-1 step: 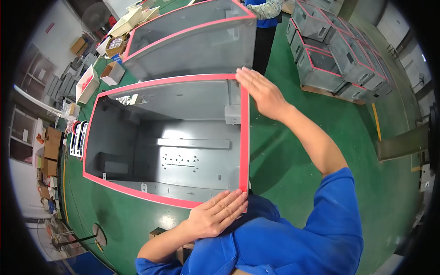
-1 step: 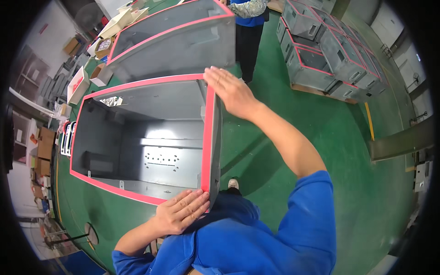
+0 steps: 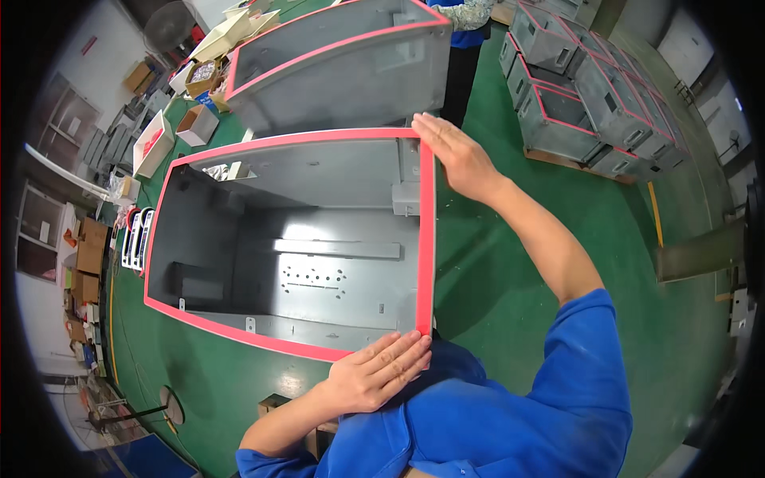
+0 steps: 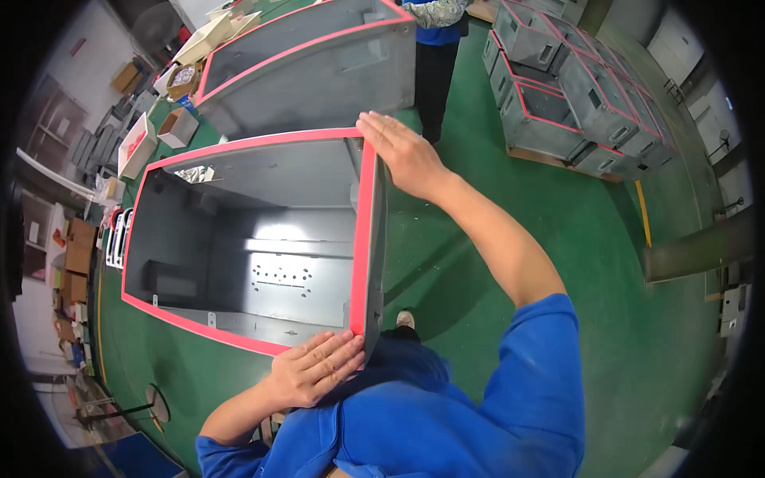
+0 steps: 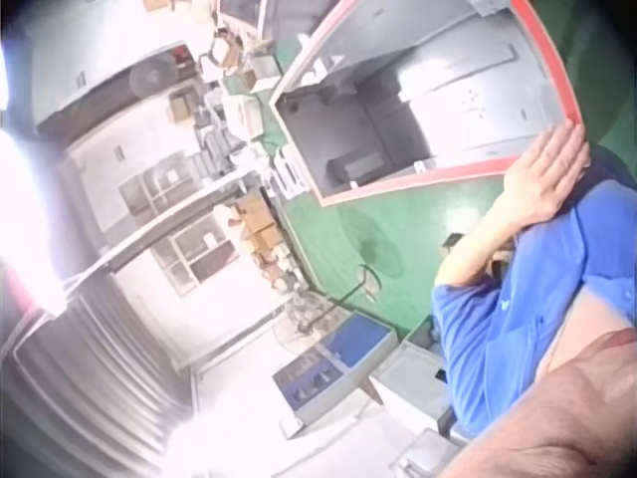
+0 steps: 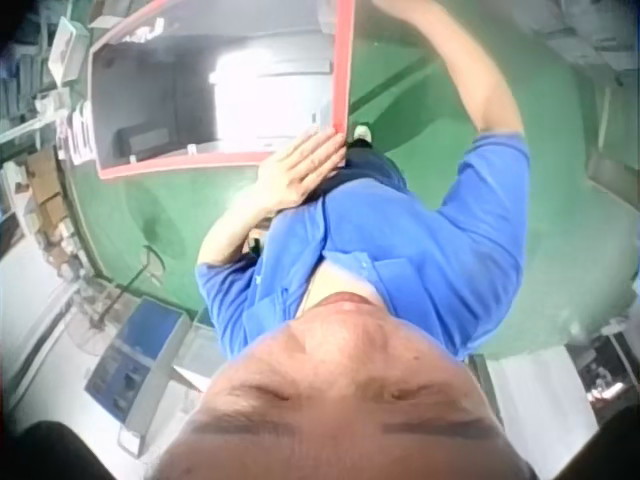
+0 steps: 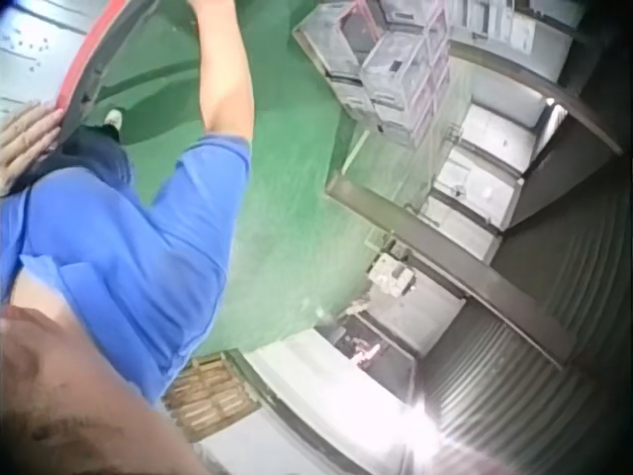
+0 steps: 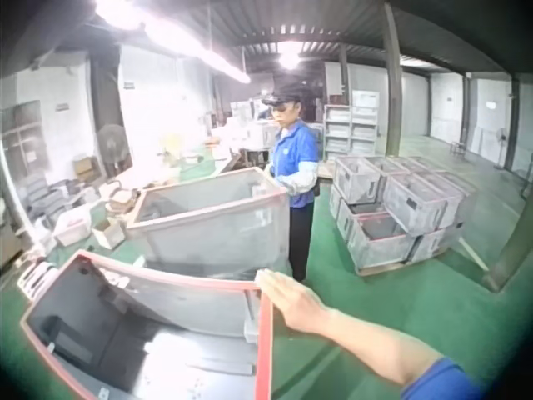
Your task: Apply red protective adhesive tape to the edges of metal cabinet frames on a production line.
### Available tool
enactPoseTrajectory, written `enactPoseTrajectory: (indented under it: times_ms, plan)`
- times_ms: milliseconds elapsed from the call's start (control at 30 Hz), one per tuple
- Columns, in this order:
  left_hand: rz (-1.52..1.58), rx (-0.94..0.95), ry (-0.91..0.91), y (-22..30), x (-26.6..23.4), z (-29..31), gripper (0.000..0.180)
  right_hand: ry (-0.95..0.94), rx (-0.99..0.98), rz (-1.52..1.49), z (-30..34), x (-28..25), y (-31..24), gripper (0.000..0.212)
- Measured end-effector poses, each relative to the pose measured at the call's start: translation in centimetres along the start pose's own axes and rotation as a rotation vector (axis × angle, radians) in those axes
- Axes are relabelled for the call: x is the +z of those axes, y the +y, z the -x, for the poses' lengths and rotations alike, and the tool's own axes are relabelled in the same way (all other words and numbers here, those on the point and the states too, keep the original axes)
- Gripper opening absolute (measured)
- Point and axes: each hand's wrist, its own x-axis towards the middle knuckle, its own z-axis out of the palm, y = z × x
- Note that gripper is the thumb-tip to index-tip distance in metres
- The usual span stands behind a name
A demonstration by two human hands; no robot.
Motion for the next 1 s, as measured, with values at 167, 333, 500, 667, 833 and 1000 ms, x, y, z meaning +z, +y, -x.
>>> enactPoseTrajectory:
  times_ms: [167, 333, 500, 667, 833, 1000]
  plan:
    - [0.033, 0.029, 0.026, 0.0, 0.2, 0.8, 0.029, 0.016, 0.068, 0.018, 0.3, 0.0, -1.2, 0.047]
    - [0.034, 0.133, 0.087, -0.3, 0.7, 2.1, 0.027, -0.091, 0.077, 0.001, 3.5, -3.9, -10.0, 0.049]
    - [0.173, 0.268, 0.090, -0.8, 0.5, 6.2, 0.031, -0.146, 0.179, -0.049, 7.7, -8.8, -23.0, 0.041]
    - [0.250, 0.179, 0.111, -2.1, -1.4, 15.7, 0.033, -0.249, 0.423, 0.113, 7.9, -10.4, -31.4, 0.051]
    - [0.255, 0.001, 0.181, -5.2, -4.5, 23.9, 0.035, -0.380, 0.616, 0.097, 5.0, -10.4, -32.8, 0.071]
    - [0.077, -0.179, 0.340, -9.4, -8.7, 28.7, 0.030, -0.446, 0.714, 0.099, 3.0, -6.7, -24.6, 0.075]
